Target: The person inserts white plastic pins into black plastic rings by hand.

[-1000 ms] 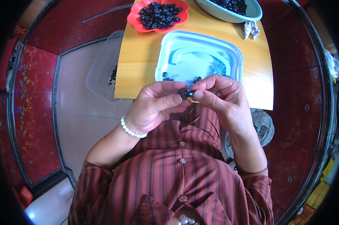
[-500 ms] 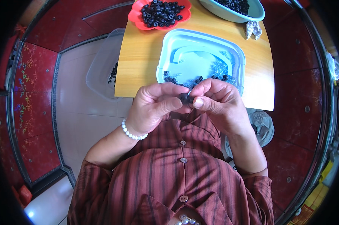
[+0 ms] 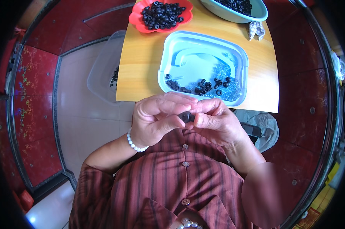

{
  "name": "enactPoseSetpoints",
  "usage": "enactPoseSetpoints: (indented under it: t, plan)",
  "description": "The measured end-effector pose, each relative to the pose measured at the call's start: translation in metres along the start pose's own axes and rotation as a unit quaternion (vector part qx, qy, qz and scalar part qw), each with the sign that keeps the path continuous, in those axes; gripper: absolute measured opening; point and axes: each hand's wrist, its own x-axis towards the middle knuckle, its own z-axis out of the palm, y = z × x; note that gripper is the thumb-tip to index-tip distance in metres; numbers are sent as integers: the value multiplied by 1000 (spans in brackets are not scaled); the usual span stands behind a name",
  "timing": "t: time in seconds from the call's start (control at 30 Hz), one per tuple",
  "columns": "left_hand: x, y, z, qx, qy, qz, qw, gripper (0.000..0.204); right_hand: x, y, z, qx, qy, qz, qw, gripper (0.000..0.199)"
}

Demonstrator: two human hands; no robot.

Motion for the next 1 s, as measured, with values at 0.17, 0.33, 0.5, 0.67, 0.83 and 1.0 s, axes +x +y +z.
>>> enactPoseSetpoints:
  t: [0.17,0.33,0.5,0.67,0.83,1.0]
  plan:
    - [-2,3,-2,30,-29,20,999,23,-2,8,-1,12,-14,18,1000,15]
    - [9,11,-8,0,15,-79,997,26,7,-1,6,-26,19,4,999,17]
    - [77,3,-51,164,165,-20,972,22,34,-32,-27,-431,175,-140,874,21]
    - [162,-32,-156,413,158,32,896,21,69,-49,-49,-688,218,-137,678,19]
    - [190,-59,-181,610,119,-51,782,23,104,-34,-65,-801,159,-162,554,14]
    - [164,-41,-135,668,115,164,717,22,102,-36,-66,-836,144,-160,505,12]
